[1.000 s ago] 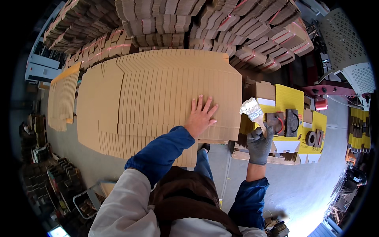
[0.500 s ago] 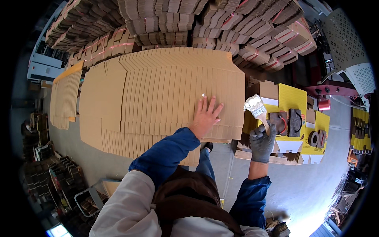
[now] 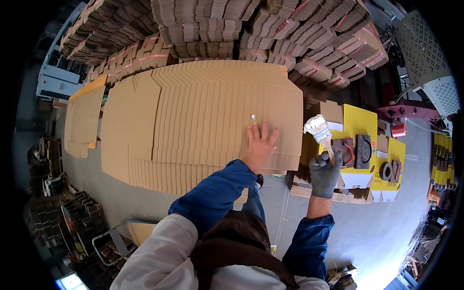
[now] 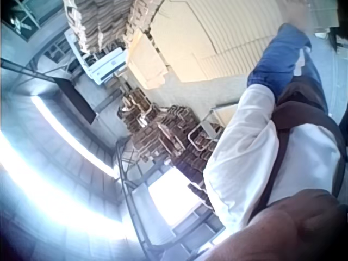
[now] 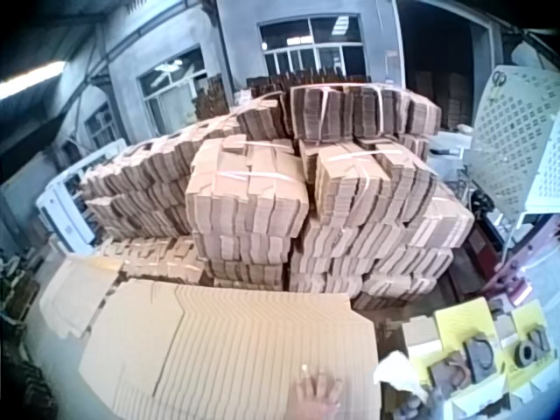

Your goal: The person aligns a large corrugated cardboard sheet on a work surface, then uses a brush to apply a white adhesive in a zigzag pattern across the surface. The person repeatedly dips the brush into a small container to reload adhesive and continues spreading it over the cardboard.

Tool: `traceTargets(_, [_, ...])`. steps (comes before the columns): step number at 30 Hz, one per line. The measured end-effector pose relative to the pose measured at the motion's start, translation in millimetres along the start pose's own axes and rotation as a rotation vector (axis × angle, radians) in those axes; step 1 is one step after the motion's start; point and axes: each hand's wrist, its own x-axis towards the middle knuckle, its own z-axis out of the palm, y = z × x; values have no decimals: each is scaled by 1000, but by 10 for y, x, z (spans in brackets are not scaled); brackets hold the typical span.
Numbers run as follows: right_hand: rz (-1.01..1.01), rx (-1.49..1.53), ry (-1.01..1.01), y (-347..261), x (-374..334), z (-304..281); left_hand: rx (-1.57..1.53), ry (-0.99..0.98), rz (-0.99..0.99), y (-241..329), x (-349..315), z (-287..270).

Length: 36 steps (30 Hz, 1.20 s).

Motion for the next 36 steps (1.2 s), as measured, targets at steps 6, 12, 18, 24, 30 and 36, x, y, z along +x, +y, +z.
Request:
traceTargets(6, [-8,17,-38,0,-16,12,-67,-54,-59,45,-31,-97])
traceTargets(12, [-32,34,-58,-81,-143,156,-1906,-137,-537,-222,-90,-985])
traceTargets(18, [-76,2,-12,-117,-257,366,-2301,-32,-422,-507,-297,-1746])
traceTargets(24, [-111,-66,-68,-10,-336,565,-2351,27,-336,-752,-329,-1841])
traceTargets(30, [-113,-46,-68,222,-270,659,-1382,113,-397,-1652,-338,-1133])
traceTargets(36, [-131,-89,-114,298,18,526,-228,66,0,-2531,-261,-913])
